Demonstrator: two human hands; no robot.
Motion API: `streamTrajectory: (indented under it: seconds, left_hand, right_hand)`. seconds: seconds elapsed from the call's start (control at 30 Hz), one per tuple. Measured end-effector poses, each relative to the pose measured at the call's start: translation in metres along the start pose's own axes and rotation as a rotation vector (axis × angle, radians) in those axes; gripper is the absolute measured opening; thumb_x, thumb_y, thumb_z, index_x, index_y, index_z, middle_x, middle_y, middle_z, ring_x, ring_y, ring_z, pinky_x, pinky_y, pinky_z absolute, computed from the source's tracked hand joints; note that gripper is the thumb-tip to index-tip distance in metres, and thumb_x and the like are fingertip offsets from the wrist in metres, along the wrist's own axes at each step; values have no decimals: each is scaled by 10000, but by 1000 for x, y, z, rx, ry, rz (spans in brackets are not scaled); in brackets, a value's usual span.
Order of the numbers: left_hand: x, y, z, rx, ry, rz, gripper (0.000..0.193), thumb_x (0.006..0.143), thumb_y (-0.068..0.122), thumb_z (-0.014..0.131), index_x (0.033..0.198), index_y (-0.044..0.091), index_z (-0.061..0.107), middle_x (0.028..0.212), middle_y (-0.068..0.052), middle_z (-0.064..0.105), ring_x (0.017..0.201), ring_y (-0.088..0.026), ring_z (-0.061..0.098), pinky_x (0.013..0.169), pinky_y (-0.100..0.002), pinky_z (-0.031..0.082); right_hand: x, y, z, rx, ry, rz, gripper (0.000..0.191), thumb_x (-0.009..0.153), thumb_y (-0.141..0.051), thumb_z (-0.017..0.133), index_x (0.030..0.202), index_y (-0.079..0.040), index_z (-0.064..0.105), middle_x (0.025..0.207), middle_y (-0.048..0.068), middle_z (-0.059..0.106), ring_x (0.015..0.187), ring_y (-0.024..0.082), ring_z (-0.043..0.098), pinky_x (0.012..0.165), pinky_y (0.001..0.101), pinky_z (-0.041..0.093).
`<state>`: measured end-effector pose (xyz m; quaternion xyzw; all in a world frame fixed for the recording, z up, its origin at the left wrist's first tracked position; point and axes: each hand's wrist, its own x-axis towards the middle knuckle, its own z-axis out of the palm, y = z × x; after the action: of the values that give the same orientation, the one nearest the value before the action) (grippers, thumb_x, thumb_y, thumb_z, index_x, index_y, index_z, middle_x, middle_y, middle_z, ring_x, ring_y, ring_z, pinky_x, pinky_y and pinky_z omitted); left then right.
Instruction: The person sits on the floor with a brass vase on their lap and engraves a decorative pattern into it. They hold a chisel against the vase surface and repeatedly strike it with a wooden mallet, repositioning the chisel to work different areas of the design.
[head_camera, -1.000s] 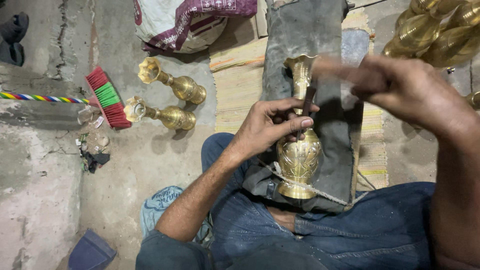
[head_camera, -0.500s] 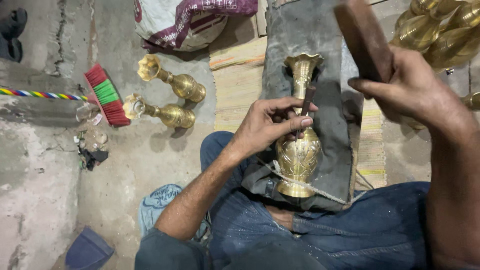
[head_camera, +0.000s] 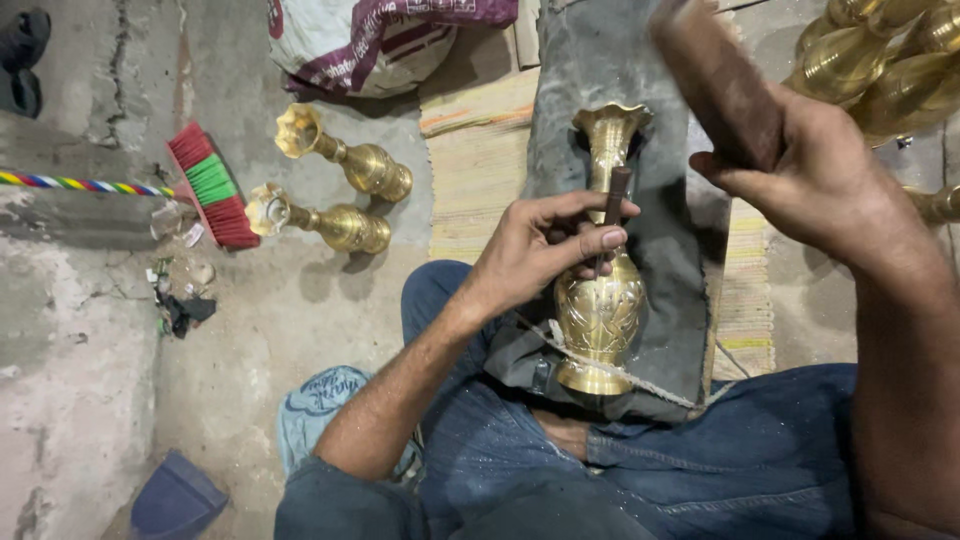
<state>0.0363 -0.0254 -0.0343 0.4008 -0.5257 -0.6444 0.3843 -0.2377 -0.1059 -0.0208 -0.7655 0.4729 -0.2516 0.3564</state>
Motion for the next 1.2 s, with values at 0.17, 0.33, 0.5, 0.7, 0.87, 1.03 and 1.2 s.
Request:
streamTrajectory:
  seconds: [0.17, 0.33, 0.5, 0.7, 0.87, 1.03, 1.2]
  left_hand:
    - [1, 3, -1, 59, -6, 2, 350, 999, 200, 748, 1308, 38, 720, 966, 16, 739, 819, -39, 668, 761, -223, 587]
    - [-1, 2, 0, 115, 2, 21, 349, 991, 183, 761, 1310, 44, 725, 886, 19, 737, 794, -36, 668, 737, -228, 580]
    - [-2, 0, -1, 94, -2, 65, 344, 1000, 181, 767, 1310, 39, 725, 957, 23, 746, 847, -27, 654, 786, -224, 574]
    - [0, 1, 0, 136, 33, 56, 338, 977, 174, 759, 1283, 36, 721, 975, 29, 764, 794, -28, 678, 728, -216, 579]
    - [0, 2, -1, 69, -2, 3, 337, 999, 184, 745, 1302, 38, 721, 868, 42, 726, 780, -22, 655, 701, -205, 536]
    - [1, 0, -3, 90, -10, 35, 332, 1000, 176, 767, 1302, 42, 732, 848, 38, 716, 776, -21, 632, 708, -208, 521]
    - [1, 1, -4, -22, -11, -24, 332, 993, 184, 743, 1300, 61, 711, 897, 48, 730, 798, -31, 681, 714, -227, 569]
  right_hand:
    - [-1, -11, 2, -278, -208, 220, 354, 938, -200, 781, 1223, -75, 613, 938, 165, 751, 842, 288, 743, 759, 464, 612]
    - [-3, -12, -1, -202, -154, 139, 241, 910, -154, 714, 1122, -78, 629, 942, 133, 753, 858, 250, 755, 765, 441, 634]
    - [-4, -1, -1, -290, -144, 128, 323, 924, -170, 718, 1221, -85, 624, 968, 134, 744, 851, 254, 745, 768, 443, 631]
    - [1, -7, -1, -374, -115, -7, 471, 898, -170, 775, 1331, -69, 617, 934, 155, 719, 780, 260, 714, 680, 428, 577]
    - [1, -27, -3, -346, -149, 253, 330, 897, -154, 796, 1170, -57, 636, 769, 188, 666, 686, 344, 666, 621, 512, 512]
    - [5, -31, -2, -215, -258, 438, 267, 963, -134, 768, 1169, -27, 636, 771, 246, 661, 703, 409, 653, 621, 534, 502]
    - [2, -16, 0, -126, -67, 52, 340, 852, -127, 768, 1157, -64, 630, 918, 118, 732, 838, 245, 738, 741, 421, 601]
